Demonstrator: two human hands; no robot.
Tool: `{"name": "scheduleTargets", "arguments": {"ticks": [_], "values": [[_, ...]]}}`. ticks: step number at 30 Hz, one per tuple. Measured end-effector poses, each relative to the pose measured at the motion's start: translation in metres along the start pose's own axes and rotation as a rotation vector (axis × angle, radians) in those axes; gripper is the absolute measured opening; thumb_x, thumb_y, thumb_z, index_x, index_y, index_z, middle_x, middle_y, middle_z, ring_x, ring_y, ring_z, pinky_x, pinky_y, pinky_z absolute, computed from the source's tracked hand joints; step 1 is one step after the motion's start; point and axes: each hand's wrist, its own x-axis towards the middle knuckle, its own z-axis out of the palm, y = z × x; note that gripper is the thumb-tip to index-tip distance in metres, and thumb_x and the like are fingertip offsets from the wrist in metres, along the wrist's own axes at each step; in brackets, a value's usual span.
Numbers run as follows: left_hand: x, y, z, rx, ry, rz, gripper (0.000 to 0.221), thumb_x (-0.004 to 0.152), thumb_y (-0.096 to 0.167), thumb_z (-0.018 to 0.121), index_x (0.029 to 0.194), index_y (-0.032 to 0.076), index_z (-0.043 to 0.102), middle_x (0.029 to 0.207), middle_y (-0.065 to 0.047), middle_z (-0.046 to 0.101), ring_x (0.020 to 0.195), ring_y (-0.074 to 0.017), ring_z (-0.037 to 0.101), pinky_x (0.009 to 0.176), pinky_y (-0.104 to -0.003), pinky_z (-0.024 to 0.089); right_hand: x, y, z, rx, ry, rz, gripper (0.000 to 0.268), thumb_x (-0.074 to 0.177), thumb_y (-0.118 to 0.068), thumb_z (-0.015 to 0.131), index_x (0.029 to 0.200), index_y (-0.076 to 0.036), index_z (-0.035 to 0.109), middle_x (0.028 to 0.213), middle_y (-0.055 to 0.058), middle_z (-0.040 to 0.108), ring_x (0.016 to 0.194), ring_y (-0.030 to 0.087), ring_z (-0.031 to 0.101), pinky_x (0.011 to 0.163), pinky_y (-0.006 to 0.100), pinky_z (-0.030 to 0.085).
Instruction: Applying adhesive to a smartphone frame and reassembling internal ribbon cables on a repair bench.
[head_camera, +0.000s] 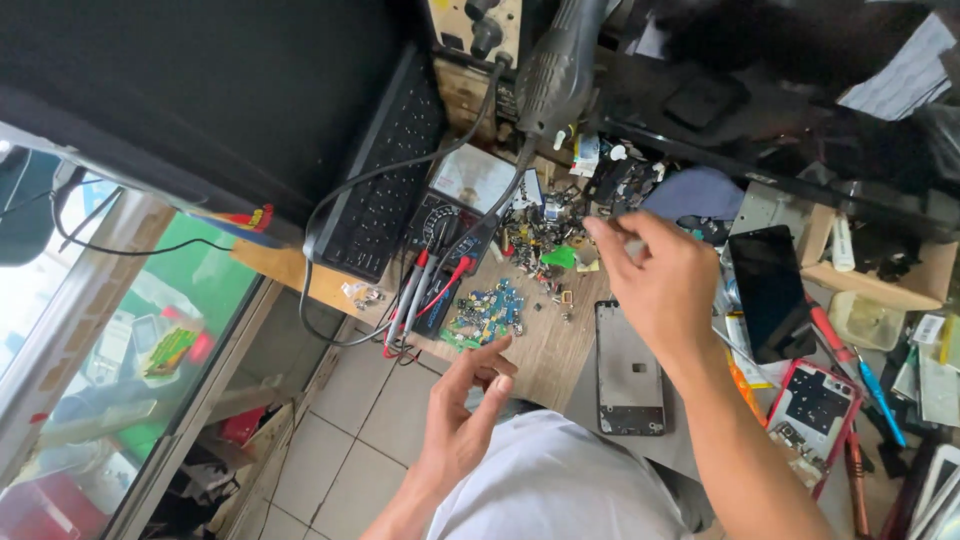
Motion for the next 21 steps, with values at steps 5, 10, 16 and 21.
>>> {"name": "scheduleTargets", "arguments": {"ticks": [5,10,16,21], "values": [[0.015,0.004,0.006,0.134,0.065,0.033,0.055,0.099,0.035,0.063,0.143,0.004,0.057,0.104,-0.005,0.070,0.077,-0.0119,0.058,0.075,-0.029,0.052,-0.048,-0.016,-0.043,0.225,-0.234,0.364,0.017,0.098,-0.028,0.074,0.096,-0.011,0.079,0.048,-0.001,0.046,0.048,0.009,0.042,0.051,0.027,0.035],[0.019,-0.018,-0.021,0.403,0.383,0.402,0.039,0.103,0.019,0.066,0.139,0.005,0.060,0.110,-0.011,0.069,0.085,-0.0156,0.064,0.072,-0.029,0.056,-0.082,-0.015,-0.061,0.314,-0.370,0.623,0.018,0.094,-0.023,0.072,0.102,-0.008,0.080,0.079,0.002,0.081,0.048,0.011,0.061,0.055,0.023,0.049],[0.027,-0.040,-0.104,0.954,0.598,0.203,0.037,0.106,0.018,0.059,0.137,-0.002,0.063,0.118,-0.018,0.066,0.105,-0.0348,0.061,0.086,-0.047,0.051,-0.096,-0.013,-0.067,0.349,-0.367,0.695,0.020,0.098,-0.018,0.070,0.107,-0.002,0.080,0.084,0.008,0.080,0.051,0.014,0.058,0.064,0.026,0.050],[0.047,-0.041,-0.120,0.935,0.493,-0.118,0.048,0.104,0.023,0.059,0.147,0.001,0.057,0.109,-0.015,0.061,0.090,-0.0350,0.066,0.071,-0.050,0.054,-0.101,-0.012,-0.065,0.344,-0.404,0.618,0.019,0.097,-0.020,0.070,0.104,-0.006,0.080,0.082,0.002,0.080,0.050,0.014,0.060,0.062,0.025,0.052]]}}
